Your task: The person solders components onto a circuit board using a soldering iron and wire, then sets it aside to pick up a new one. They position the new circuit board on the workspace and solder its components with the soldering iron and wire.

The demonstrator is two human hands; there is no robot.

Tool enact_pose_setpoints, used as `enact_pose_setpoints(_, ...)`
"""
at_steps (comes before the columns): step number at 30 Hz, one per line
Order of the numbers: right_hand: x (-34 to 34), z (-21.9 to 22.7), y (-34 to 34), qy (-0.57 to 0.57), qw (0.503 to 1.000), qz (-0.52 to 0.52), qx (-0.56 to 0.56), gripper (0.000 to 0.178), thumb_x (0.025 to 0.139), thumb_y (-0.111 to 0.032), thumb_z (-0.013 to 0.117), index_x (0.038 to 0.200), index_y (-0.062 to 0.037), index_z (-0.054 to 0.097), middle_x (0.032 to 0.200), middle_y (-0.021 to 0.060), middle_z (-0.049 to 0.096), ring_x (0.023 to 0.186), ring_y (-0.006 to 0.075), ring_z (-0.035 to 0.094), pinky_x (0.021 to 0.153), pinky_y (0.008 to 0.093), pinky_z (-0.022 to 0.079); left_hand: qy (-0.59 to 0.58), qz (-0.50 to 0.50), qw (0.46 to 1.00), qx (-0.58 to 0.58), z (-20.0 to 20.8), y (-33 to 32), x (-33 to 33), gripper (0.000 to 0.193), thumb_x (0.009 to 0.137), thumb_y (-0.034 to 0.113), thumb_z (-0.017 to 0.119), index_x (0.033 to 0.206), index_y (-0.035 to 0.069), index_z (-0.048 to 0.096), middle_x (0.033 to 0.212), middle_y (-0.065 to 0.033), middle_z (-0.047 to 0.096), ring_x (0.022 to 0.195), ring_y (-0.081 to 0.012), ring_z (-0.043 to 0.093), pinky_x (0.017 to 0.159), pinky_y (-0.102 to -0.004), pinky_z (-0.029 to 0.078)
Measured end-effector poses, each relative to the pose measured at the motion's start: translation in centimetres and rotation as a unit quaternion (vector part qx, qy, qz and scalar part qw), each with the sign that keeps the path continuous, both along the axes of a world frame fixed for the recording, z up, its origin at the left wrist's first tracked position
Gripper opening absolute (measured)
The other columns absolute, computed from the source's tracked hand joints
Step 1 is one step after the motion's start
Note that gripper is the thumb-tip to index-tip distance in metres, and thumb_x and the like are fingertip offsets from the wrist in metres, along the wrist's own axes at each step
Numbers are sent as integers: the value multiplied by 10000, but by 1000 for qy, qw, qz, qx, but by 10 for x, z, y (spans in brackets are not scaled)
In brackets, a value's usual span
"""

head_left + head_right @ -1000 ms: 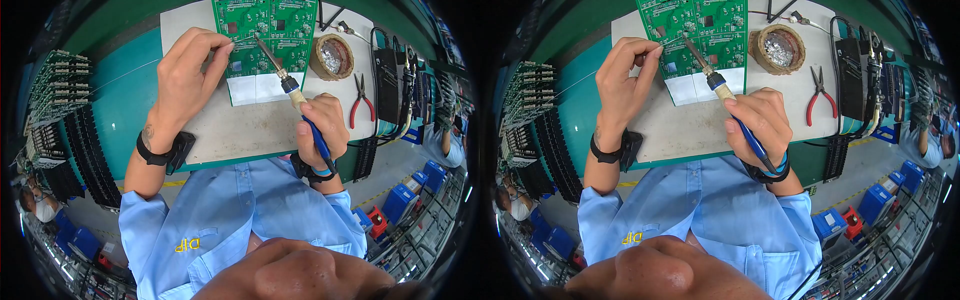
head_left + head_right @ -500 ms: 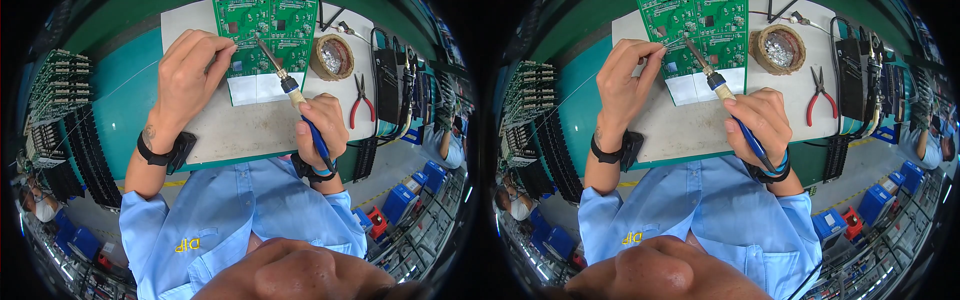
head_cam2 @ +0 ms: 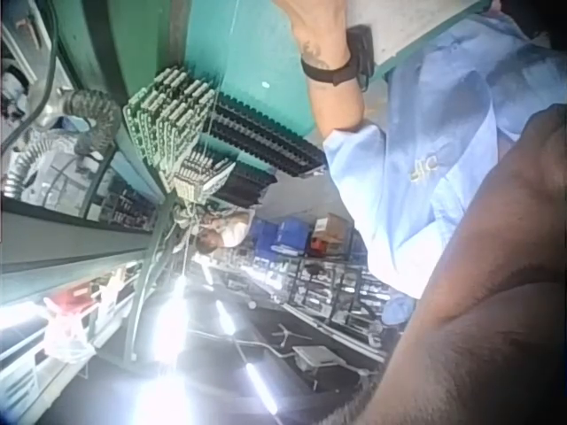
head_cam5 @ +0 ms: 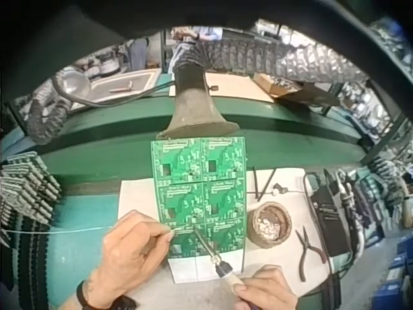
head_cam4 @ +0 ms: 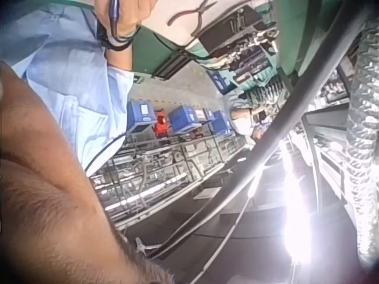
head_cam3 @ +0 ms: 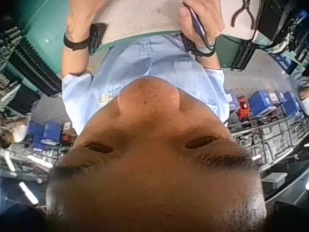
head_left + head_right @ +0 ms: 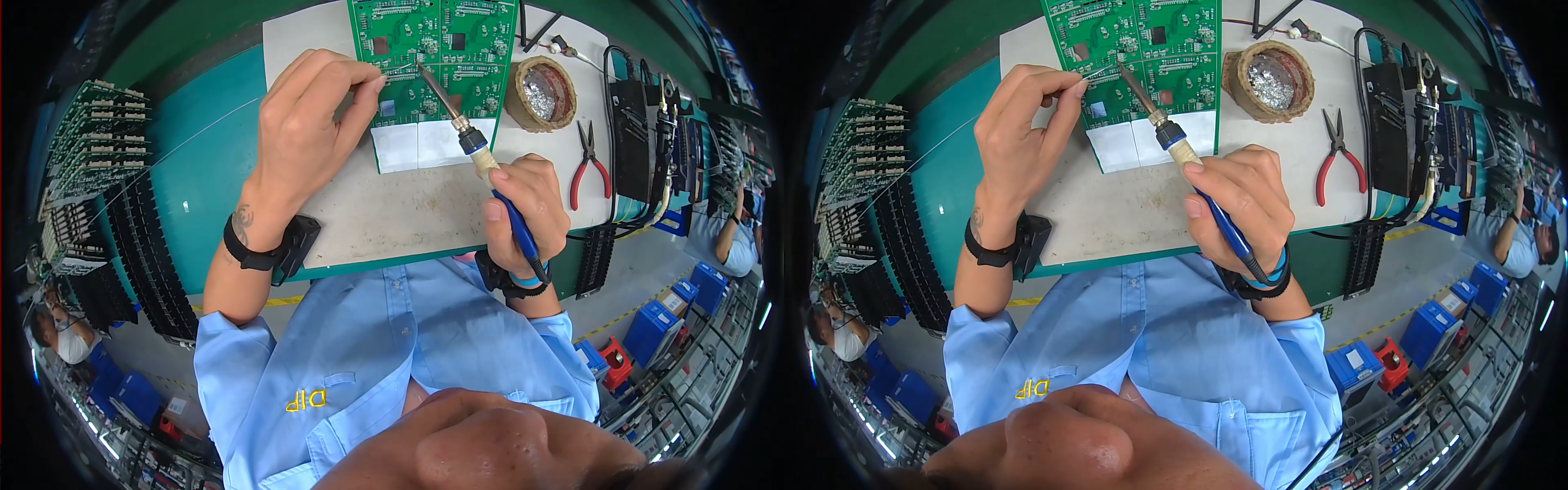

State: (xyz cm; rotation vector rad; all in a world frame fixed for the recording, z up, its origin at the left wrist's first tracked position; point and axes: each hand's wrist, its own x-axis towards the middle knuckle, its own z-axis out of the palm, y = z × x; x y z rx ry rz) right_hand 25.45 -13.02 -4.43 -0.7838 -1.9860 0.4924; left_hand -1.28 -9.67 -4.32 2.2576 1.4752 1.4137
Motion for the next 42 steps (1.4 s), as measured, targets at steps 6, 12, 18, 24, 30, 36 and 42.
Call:
enact_pose_setpoints(6, 5, 2, -2, -2, 1000, -3, 5, 248, 916, -83, 696, 1126, 49, 686, 927, 200, 732, 815, 321, 615, 783, 435, 518, -11, 7, 1000, -5, 1, -1, 0, 177, 797, -89, 769, 929, 4, 699, 840, -93, 682, 738, -255, 660, 638, -339, 527)
enact_pose_setpoints(12, 39, -12, -18, 50, 994, -95, 14, 275, 902, -63, 716, 1161, 25, 690, 969, 194, 728, 833, 291, 635, 794, 395, 525, 16, 33, 999, 29, 2, 1, -7, 128, 845, -55, 765, 936, 12, 706, 850, -88, 686, 714, -214, 656, 604, -309, 512)
enact_pose_setpoints(18, 51, -9, -22, -58, 972, -209, -96, 276, 986, -47, 555, 1225, 68, 632, 1035, 219, 702, 948, 294, 642, 871, 420, 525, -7, 40, 998, 40, 4, 3, -6, 93, 881, 7, 777, 947, 24, 713, 860, -60, 694, 668, -150, 617, 559, -266, 455)
enact_pose_setpoints(24, 44, -3, -11, 39, 991, -127, -16, 292, 990, -102, 553, 1222, 61, 624, 1002, 224, 708, 940, 290, 634, 904, 426, 508, -90, 55, 994, -36, 21, 7, 0, 107, 880, 39, 794, 934, 15, 704, 845, -52, 685, 652, -113, 563, 567, -249, 440)
enact_pose_setpoints(30, 23, 15, 5, 46, 997, -63, 19, 317, 994, -161, 568, 1221, 54, 621, 987, 220, 716, 937, 296, 626, 919, 456, 498, -109, 27, 992, -50, 29, 19, 7, 87, 928, 17, 763, 964, -10, 689, 832, -18, 687, 685, -53, 540, 586, -201, 416)
enact_pose_setpoints(36, 15, 6, 8, 76, 997, -30, 15, 291, 967, -137, 612, 1190, 49, 631, 942, 203, 724, 873, 295, 626, 862, 449, 508, -31, 23, 999, 32, 8, 13, 1, 116, 849, 20, 796, 908, 30, 697, 821, -51, 691, 688, -168, 609, 599, -273, 443)
enact_pose_setpoints(42, 16, -6, 6, 78, 997, -21, -20, 282, 981, -155, 595, 1181, 42, 622, 913, 199, 715, 880, 289, 608, 893, 461, 502, 78, 20, 996, 49, 10, 8, 1, 158, 796, -4, 801, 897, 71, 705, 833, -32, 704, 765, -209, 650, 686, -313, 420)
